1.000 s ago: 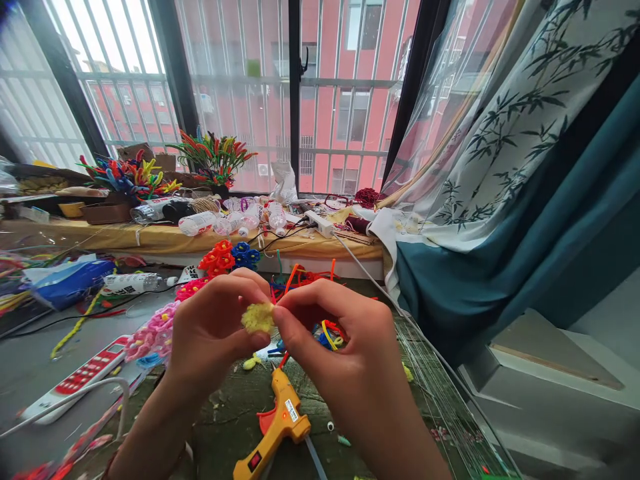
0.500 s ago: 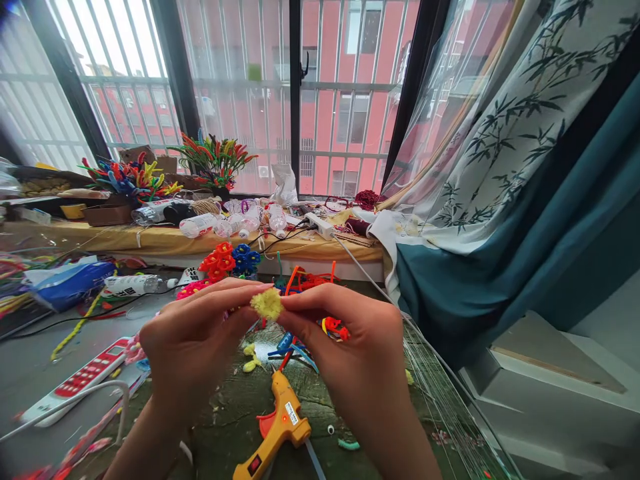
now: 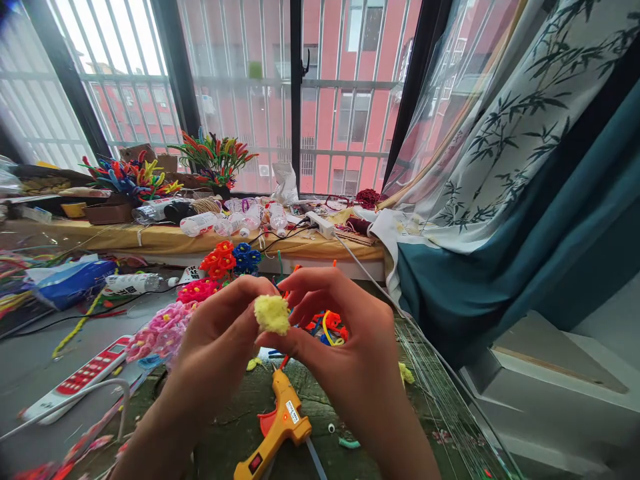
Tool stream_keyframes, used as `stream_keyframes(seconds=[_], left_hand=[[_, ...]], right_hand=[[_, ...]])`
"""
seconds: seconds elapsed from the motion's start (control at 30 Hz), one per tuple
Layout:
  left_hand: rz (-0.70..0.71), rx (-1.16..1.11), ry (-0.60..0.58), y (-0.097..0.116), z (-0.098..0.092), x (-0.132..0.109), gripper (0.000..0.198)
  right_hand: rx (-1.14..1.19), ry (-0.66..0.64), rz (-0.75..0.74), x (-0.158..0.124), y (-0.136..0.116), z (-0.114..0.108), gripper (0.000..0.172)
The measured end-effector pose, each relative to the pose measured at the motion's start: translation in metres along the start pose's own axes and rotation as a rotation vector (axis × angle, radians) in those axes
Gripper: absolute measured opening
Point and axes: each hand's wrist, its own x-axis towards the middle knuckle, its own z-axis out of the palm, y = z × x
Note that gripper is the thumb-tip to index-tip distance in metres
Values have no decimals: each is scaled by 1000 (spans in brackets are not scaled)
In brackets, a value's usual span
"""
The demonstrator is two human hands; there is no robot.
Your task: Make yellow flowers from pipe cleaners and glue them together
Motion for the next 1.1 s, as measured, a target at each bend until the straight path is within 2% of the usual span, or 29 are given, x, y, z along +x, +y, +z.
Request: stream_keyframes(seconds=[0.13,0.37,0.47,0.57,0.7,0.87,0.97,1.1], left_hand=[[-59,-156,-70,-4,4,-1,13],[-23,-26,-46,-5,4,0,17],[-51,-59,-6,-6,4,2,17],[-107,-168,13,-9,6,3,18],[-160,-297,4,-14,6,5,20],[-213,-321,31,-17,2,4,22],[-233,-331,29,-17,1,3,21],[-215,-331,37,-18,0,5,19]], right_hand=[[-17,-14,-9,0,1,-1,19],[-167,128,-55,0,2,4,13],[-186,75,-43,2,3,3,13],[-168,24,-102,2,6,2,14],[-207,66,-195,3,12,6,21],[-161,73,-277,4,18,7,28],[-101,64,-297,5,20,6,27],[-151,68,-328,5,21,6,26]])
